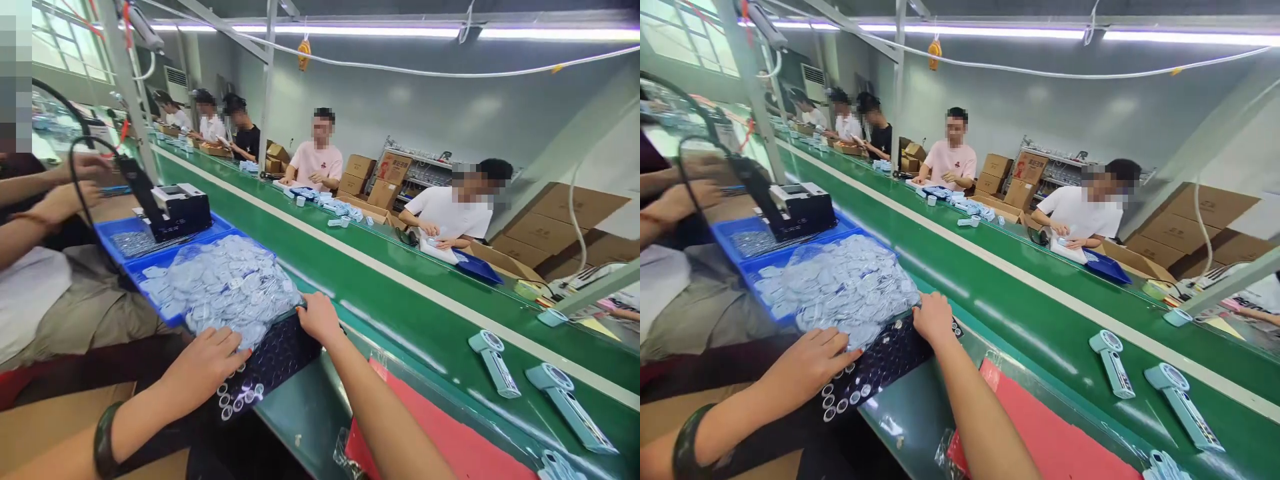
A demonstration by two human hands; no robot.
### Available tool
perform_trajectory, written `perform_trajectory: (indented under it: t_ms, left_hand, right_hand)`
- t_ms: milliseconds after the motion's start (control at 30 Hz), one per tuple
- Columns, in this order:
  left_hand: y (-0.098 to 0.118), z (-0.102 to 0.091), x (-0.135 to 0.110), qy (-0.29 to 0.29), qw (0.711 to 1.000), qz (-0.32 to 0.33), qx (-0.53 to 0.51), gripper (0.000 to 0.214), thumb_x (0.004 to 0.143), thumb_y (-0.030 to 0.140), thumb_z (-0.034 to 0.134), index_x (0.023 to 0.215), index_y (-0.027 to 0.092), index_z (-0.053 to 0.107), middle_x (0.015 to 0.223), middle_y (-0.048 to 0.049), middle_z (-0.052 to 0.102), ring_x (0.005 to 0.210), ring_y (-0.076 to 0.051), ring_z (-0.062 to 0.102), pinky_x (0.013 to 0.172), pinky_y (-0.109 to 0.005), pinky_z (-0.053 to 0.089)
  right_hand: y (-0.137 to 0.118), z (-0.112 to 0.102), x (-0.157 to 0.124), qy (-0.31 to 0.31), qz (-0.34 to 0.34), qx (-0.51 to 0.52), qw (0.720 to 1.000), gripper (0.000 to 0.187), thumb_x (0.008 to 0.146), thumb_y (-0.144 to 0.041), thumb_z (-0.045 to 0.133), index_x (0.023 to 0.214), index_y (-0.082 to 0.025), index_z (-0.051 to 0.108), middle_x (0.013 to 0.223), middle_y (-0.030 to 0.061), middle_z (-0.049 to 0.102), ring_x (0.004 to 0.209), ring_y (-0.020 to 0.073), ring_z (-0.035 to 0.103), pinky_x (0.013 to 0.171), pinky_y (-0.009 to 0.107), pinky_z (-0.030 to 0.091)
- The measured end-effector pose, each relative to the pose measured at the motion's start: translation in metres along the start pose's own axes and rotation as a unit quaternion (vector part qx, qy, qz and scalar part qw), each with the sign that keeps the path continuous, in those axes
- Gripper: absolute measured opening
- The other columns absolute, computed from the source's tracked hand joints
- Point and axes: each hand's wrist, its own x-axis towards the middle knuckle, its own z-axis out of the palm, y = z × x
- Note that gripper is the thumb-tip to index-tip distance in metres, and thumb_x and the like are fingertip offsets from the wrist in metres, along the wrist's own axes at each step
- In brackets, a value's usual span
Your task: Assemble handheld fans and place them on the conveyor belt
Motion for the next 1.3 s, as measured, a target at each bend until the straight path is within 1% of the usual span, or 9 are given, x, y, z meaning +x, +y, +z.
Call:
perform_trajectory:
  t_ms: [167,333,467,633,700,833,1000,1100,1300]
  left_hand:
    - [-0.022,0.023,0.001,0.032,0.997,0.012,-0.074,0.017,0.093,0.005,0.054,0.086,0.018,0.063,0.089,-0.0074,0.057,0.083,-0.025,0.047,0.070,-0.041,0.031]
    - [-0.034,0.012,0.018,0.056,0.958,-0.119,-0.255,0.025,0.103,0.012,0.040,0.085,0.018,0.056,0.089,-0.0048,0.056,0.083,-0.021,0.049,0.073,-0.036,0.037]
    - [-0.060,-0.012,0.032,0.094,0.904,-0.210,-0.360,0.023,0.105,0.024,0.042,0.089,0.021,0.058,0.094,-0.0028,0.061,0.091,-0.019,0.057,0.080,-0.033,0.045]
    - [-0.113,-0.040,0.051,0.187,0.864,-0.291,-0.366,0.017,0.096,0.034,0.057,0.087,0.023,0.066,0.104,-0.0010,0.069,0.100,-0.022,0.063,0.089,-0.037,0.046]
    - [-0.136,-0.053,0.064,0.252,0.826,-0.328,-0.382,0.011,0.090,0.031,0.065,0.088,0.021,0.068,0.101,-0.0021,0.070,0.096,-0.021,0.063,0.086,-0.035,0.046]
    - [-0.173,-0.084,0.087,0.393,0.707,-0.369,-0.458,0.011,0.077,0.017,0.072,0.087,0.012,0.072,0.080,-0.0030,0.068,0.069,-0.011,0.056,0.063,-0.023,0.038]
    - [-0.195,-0.107,0.087,0.472,0.643,-0.371,-0.475,0.010,0.067,0.010,0.071,0.076,0.008,0.067,0.072,-0.0053,0.068,0.060,-0.011,0.056,0.054,-0.020,0.038]
    - [-0.193,-0.104,0.085,0.452,0.640,-0.352,-0.512,0.013,0.067,0.013,0.075,0.078,0.009,0.068,0.072,-0.0048,0.068,0.060,-0.011,0.057,0.051,-0.020,0.042]
    - [-0.165,-0.071,0.115,0.297,0.718,-0.311,-0.547,0.016,0.078,0.027,0.075,0.086,0.013,0.071,0.084,-0.0063,0.069,0.069,-0.015,0.065,0.064,-0.030,0.055]
  right_hand:
    - [-0.004,0.016,0.038,-0.005,0.009,-0.018,1.000,0.028,0.096,-0.033,0.068,0.119,-0.018,0.070,0.124,0.0146,0.064,0.118,0.0333,0.058,0.091,0.039,0.046]
    - [0.002,0.018,0.049,-0.008,-0.008,0.000,1.000,0.010,0.099,-0.025,0.063,0.099,-0.017,0.069,0.111,0.0111,0.068,0.104,0.0270,0.064,0.085,0.036,0.043]
    - [-0.006,-0.003,0.054,0.013,-0.024,0.038,0.999,0.013,0.103,-0.021,0.052,0.098,-0.018,0.063,0.101,0.0075,0.070,0.090,0.0210,0.066,0.075,0.031,0.041]
    - [-0.047,-0.053,0.079,0.058,-0.077,0.070,0.993,0.011,0.104,-0.023,0.049,0.099,-0.019,0.058,0.099,0.0063,0.070,0.086,0.0200,0.064,0.071,0.030,0.040]
    - [-0.065,-0.074,0.093,0.079,-0.096,0.074,0.989,0.010,0.105,-0.024,0.050,0.101,-0.019,0.057,0.100,0.0070,0.069,0.086,0.0209,0.062,0.071,0.031,0.039]
    - [-0.087,-0.111,0.121,0.136,-0.115,0.087,0.980,0.008,0.104,-0.020,0.050,0.099,-0.018,0.056,0.095,0.0064,0.067,0.083,0.0217,0.059,0.074,0.031,0.038]
    - [-0.096,-0.127,0.137,0.186,-0.107,0.181,0.960,0.009,0.101,-0.013,0.051,0.096,-0.015,0.057,0.090,0.0048,0.067,0.083,0.0198,0.062,0.083,0.034,0.042]
    - [-0.106,-0.118,0.133,0.143,-0.119,0.321,0.929,0.010,0.101,-0.012,0.049,0.102,-0.015,0.059,0.088,0.0012,0.067,0.075,0.0152,0.065,0.079,0.030,0.045]
    - [-0.137,-0.084,0.109,-0.031,-0.213,0.424,0.880,0.025,0.095,-0.009,0.051,0.115,-0.018,0.062,0.074,-0.0041,0.066,0.079,0.0134,0.069,0.073,0.025,0.051]
